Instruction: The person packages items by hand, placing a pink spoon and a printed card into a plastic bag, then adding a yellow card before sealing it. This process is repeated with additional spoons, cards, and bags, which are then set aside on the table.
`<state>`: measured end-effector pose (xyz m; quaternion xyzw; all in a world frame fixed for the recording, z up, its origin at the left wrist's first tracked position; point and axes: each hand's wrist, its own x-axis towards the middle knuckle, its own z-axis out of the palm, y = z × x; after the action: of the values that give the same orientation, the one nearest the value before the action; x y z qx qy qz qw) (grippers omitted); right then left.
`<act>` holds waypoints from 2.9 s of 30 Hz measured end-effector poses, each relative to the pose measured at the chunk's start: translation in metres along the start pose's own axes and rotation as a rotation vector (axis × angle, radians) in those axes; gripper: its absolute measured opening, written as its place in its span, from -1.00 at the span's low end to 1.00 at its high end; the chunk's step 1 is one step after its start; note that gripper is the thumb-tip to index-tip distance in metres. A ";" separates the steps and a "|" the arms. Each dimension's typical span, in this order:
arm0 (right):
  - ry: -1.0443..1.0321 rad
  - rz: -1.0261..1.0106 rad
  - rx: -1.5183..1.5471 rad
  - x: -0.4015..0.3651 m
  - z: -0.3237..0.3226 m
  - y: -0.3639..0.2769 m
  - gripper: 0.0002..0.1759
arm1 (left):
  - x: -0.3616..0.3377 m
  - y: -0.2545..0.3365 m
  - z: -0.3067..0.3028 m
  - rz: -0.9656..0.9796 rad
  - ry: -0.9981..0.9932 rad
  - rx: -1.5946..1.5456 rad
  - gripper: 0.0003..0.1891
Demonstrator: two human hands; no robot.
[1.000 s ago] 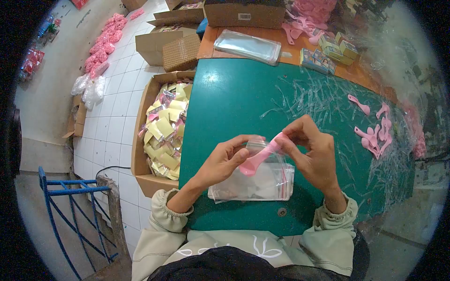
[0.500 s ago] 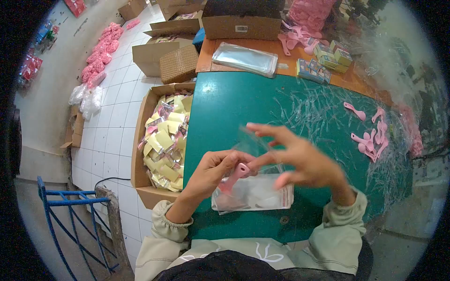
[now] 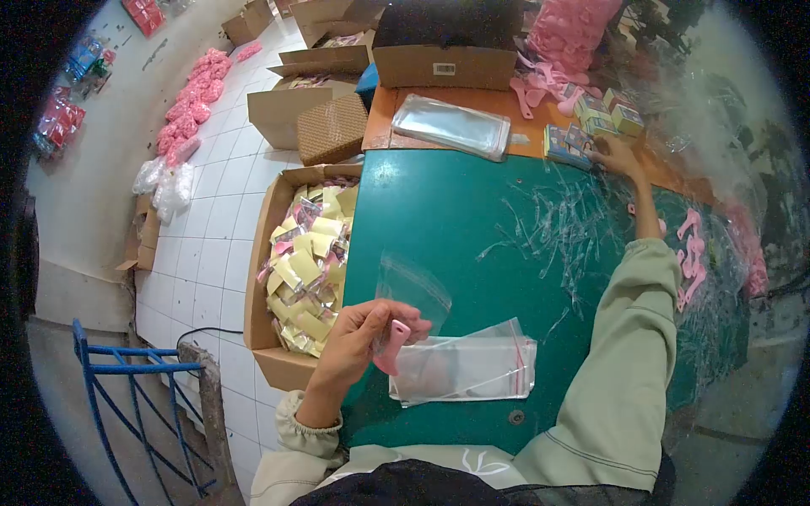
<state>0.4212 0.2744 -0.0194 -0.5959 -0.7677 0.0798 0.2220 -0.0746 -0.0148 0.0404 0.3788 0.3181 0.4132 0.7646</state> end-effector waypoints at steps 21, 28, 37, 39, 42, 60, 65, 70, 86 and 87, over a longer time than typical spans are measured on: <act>-0.476 -0.384 0.627 -0.131 -0.070 -0.339 -0.44 | -0.002 -0.003 0.007 0.009 -0.048 0.047 -0.67; -0.410 0.057 0.778 -0.135 -0.087 -0.354 -0.40 | -0.012 -0.003 0.006 0.051 -0.057 0.095 -0.68; -0.684 -0.363 0.451 -0.146 -0.072 -0.354 -0.41 | -0.014 -0.005 0.010 0.076 -0.061 0.142 -0.70; -0.706 -0.395 0.370 -0.147 -0.075 -0.357 -0.43 | -0.013 -0.010 0.011 0.089 -0.078 0.135 -0.71; -0.777 -0.402 0.274 -0.150 -0.077 -0.361 -0.47 | -0.013 -0.008 0.014 0.032 -0.093 0.235 -0.72; -0.866 -0.449 0.125 -0.152 -0.070 -0.351 -0.48 | -0.011 -0.015 0.018 0.054 -0.052 0.473 -0.74; -0.860 -0.481 0.164 -0.152 -0.065 -0.354 -0.43 | -0.012 -0.011 0.021 -0.004 -0.033 0.567 -0.73; -0.676 -0.558 0.314 -0.150 -0.063 -0.350 -0.47 | -0.009 -0.012 0.015 -0.001 -0.014 0.637 -0.70; -0.594 -0.261 0.471 -0.174 -0.038 -0.366 -0.67 | -0.011 -0.012 0.024 0.072 -0.044 0.364 -0.75; -0.624 -0.235 0.490 -0.173 -0.038 -0.368 -0.71 | -0.013 -0.012 0.026 0.046 -0.046 0.289 -0.74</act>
<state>0.1472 0.0027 0.1138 -0.3808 -0.8192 0.4112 0.1217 -0.0551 -0.0394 0.0455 0.5013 0.3478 0.3718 0.6996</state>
